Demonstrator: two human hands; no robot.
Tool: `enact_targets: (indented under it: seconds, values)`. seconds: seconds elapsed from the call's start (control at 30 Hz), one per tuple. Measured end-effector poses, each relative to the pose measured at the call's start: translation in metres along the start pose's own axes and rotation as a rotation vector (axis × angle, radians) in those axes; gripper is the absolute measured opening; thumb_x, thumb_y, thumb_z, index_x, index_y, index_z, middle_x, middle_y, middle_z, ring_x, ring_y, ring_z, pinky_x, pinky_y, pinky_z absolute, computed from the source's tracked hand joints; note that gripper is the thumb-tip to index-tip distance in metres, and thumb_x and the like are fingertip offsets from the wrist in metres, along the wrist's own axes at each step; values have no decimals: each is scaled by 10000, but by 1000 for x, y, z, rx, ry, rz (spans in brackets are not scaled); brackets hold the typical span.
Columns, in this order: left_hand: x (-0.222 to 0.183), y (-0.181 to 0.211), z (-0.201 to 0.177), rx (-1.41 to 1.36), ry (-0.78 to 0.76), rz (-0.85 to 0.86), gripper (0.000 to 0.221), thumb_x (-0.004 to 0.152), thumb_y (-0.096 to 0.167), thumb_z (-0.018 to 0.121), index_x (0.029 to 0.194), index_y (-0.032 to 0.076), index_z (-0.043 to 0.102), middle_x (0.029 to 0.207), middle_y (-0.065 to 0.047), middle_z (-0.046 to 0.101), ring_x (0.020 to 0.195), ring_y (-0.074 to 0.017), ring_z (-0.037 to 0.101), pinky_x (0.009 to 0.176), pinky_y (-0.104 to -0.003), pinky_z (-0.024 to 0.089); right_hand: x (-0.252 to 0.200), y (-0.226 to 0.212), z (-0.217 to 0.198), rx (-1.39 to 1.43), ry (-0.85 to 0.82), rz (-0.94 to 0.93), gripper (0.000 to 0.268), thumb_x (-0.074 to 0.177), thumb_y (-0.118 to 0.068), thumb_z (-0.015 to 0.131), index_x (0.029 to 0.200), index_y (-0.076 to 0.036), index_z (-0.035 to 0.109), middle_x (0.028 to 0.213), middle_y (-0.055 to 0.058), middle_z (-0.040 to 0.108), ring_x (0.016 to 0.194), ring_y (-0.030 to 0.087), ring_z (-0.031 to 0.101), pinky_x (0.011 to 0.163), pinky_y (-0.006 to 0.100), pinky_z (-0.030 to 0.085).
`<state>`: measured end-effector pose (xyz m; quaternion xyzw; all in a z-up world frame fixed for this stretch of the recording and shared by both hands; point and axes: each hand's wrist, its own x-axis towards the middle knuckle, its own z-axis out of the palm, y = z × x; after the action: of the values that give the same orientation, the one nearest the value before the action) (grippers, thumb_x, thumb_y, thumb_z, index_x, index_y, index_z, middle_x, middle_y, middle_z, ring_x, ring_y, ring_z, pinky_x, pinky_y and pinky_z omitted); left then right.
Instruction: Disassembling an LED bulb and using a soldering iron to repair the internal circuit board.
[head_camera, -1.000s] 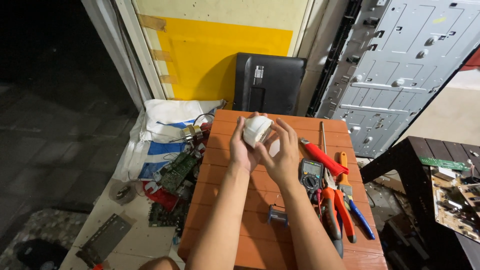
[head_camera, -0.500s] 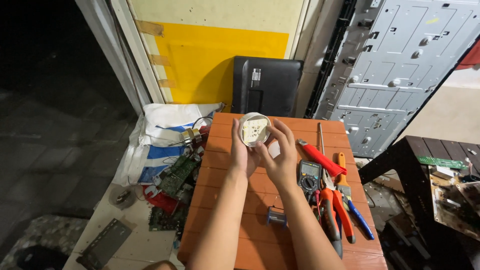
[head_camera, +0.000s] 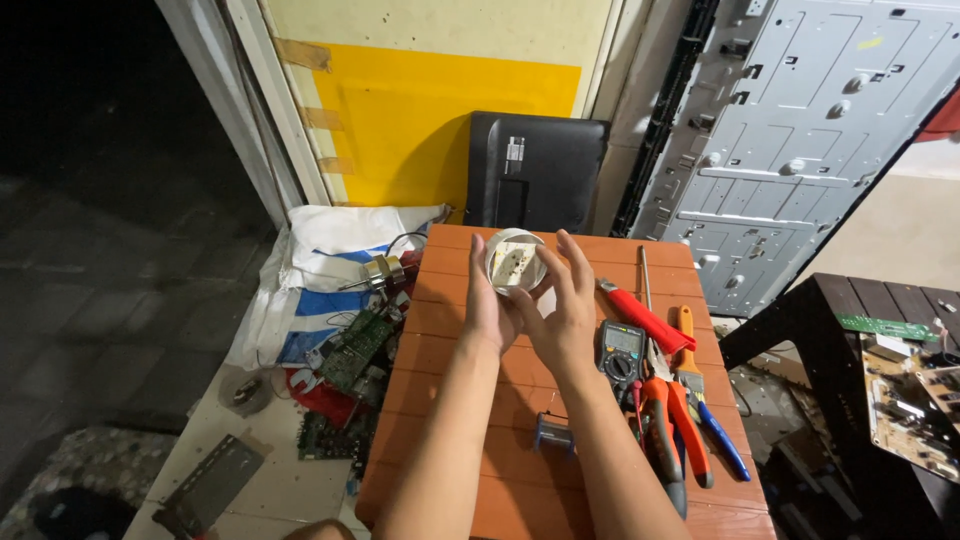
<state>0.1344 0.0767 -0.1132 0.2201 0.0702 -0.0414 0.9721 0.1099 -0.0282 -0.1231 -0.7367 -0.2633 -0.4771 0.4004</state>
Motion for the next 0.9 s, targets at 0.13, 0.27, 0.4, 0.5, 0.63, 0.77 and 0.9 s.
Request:
enact_targets:
  seconds: [0.13,0.27,0.4,0.5,0.63,0.77,0.9]
  values:
    - [7,-4,-5,18,72,5,796,835,742,676,1169,20,700,1114,-180,750,920,-290,757,715,-342,646,-5,9,1,-19,-92,138,643,785,-90,875,1371,-86,610,1482,192,476,1338,439,522,1015,561,510]
    - [-7,-2,8,34,141,-19,877,783,773,696,1235,21,679,1179,-178,724,1008,-284,728,800,-356,634,-10,14,6,99,-75,252,698,813,-131,865,1427,-52,542,1412,189,535,1282,424,573,990,521,534]
    - [-8,1,10,-17,169,-56,862,797,759,694,1246,22,682,1197,-168,722,1017,-271,731,793,-347,633,-15,19,8,194,-56,328,737,830,-73,835,1476,-53,480,1372,175,574,1256,387,606,949,511,551]
    - [-5,3,8,5,138,-45,781,835,742,668,1134,21,685,1006,-160,746,764,-273,762,646,-342,661,-17,23,10,253,-61,405,698,877,-63,781,1491,-35,449,1345,169,622,1227,360,629,928,478,567]
    - [9,0,-5,-4,128,-41,762,854,737,660,1106,18,675,967,-199,741,695,-307,755,582,-372,664,-15,21,10,303,-40,485,613,915,-49,737,1465,-19,469,1283,197,662,1154,388,668,884,485,585]
    - [4,-1,3,-34,143,-5,712,891,690,651,1104,11,662,963,-193,735,694,-315,755,583,-376,669,-15,19,10,300,-32,517,529,923,-63,743,1410,-32,541,1252,174,690,1109,354,696,856,459,590]
    - [2,-4,8,-36,156,-6,686,907,669,644,1117,16,675,995,-173,740,733,-304,761,584,-383,664,-15,19,10,318,-41,605,471,936,-106,743,1377,-45,590,1254,165,685,1123,350,689,873,455,582]
